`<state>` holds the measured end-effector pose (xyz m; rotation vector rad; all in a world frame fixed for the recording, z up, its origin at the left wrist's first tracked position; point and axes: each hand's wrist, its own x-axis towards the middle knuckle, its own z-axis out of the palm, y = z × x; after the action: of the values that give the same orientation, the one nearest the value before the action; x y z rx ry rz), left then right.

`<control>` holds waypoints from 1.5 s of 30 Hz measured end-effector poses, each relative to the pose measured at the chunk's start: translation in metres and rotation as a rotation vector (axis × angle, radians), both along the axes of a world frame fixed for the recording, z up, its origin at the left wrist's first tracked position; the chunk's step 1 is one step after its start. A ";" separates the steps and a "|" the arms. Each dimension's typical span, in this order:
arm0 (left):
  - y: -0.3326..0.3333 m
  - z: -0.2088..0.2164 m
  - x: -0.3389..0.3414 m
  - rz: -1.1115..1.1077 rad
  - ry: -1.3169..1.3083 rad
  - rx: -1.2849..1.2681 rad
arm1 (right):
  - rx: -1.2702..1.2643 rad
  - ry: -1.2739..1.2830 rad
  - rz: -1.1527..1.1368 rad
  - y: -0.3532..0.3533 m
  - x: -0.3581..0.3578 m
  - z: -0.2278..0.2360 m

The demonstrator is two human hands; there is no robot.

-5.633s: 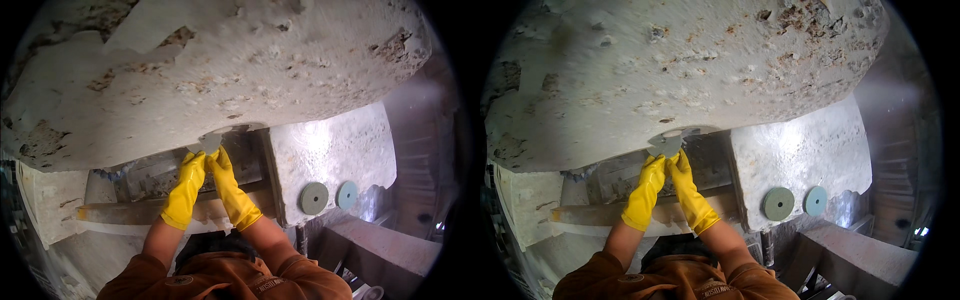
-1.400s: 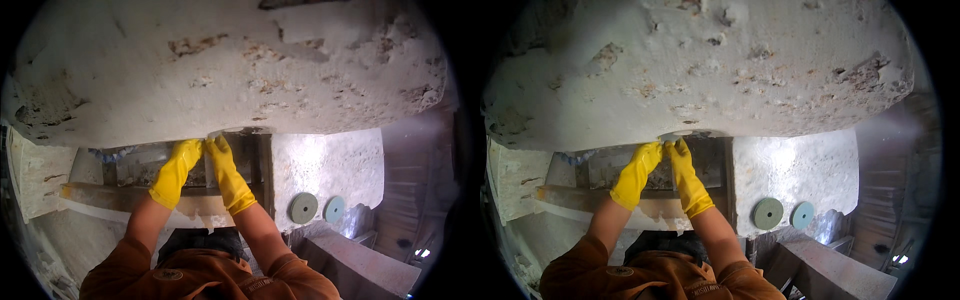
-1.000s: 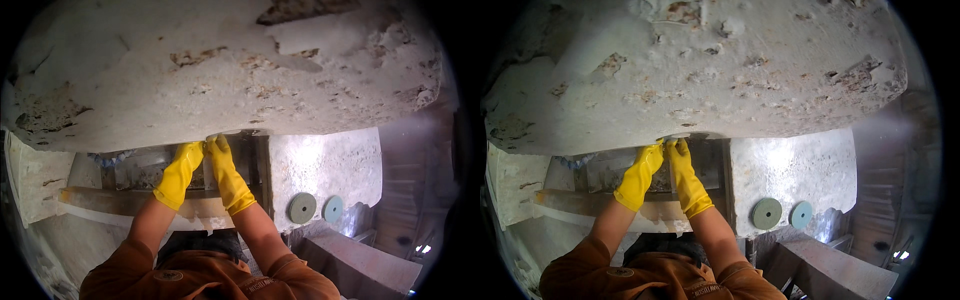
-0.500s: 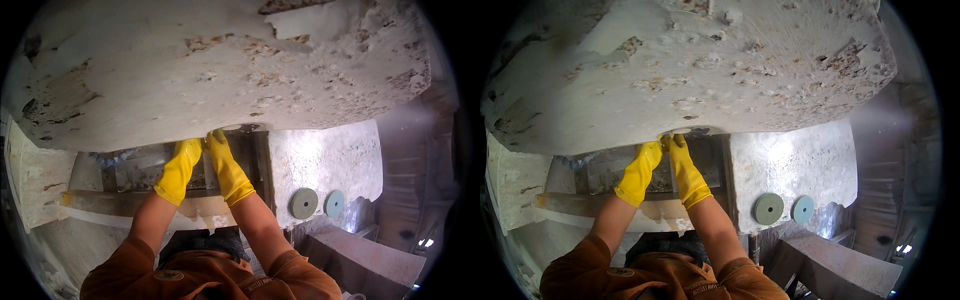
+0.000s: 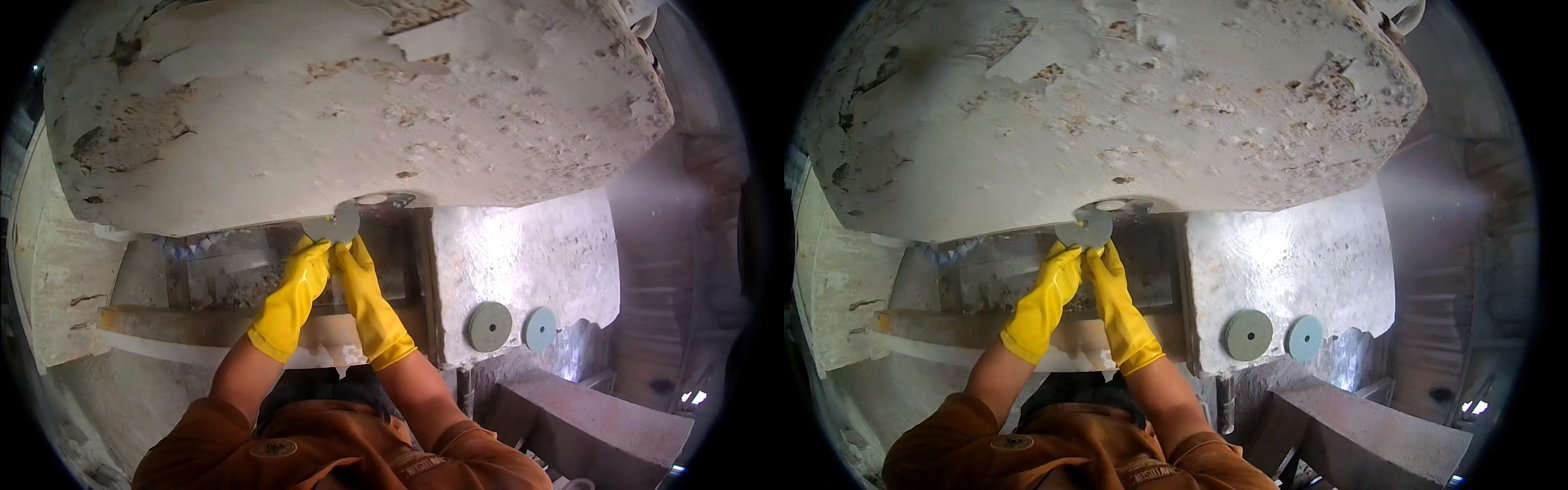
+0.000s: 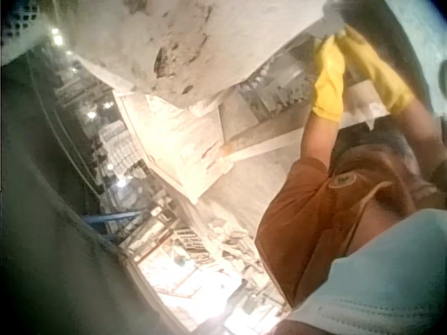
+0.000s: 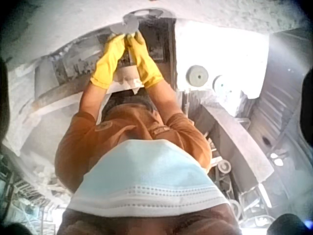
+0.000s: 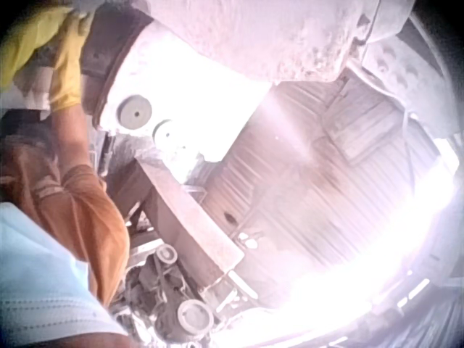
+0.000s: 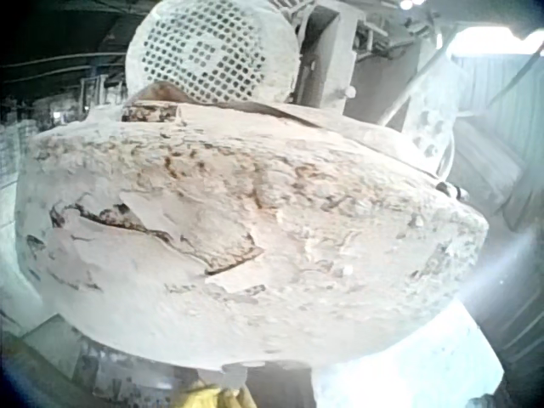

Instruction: The person picks up circular grinding discs and rubs them against a rotating grinding wheel to smooth or sharpen their edges. They handle several discs one at a time, rotating them by hand while applying pressure to the wheel, then place them on a nearby surface.

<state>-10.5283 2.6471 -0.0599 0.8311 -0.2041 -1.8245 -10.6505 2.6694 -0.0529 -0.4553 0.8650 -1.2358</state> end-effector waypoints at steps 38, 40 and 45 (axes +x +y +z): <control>0.075 0.084 -0.228 -0.903 -1.147 -1.330 | 0.238 0.256 -1.014 0.219 -0.375 0.066; 0.084 0.085 -0.255 -0.924 -1.285 -1.449 | 0.355 0.299 -0.986 0.232 -0.392 0.055; 0.106 0.071 -0.292 -0.932 -1.594 -1.547 | 0.514 0.649 -0.704 0.257 -0.406 0.069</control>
<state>-10.8199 2.7533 0.0107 0.7427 -2.8429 -0.6027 -11.0565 2.9259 0.0163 -0.1143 1.9597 -1.4356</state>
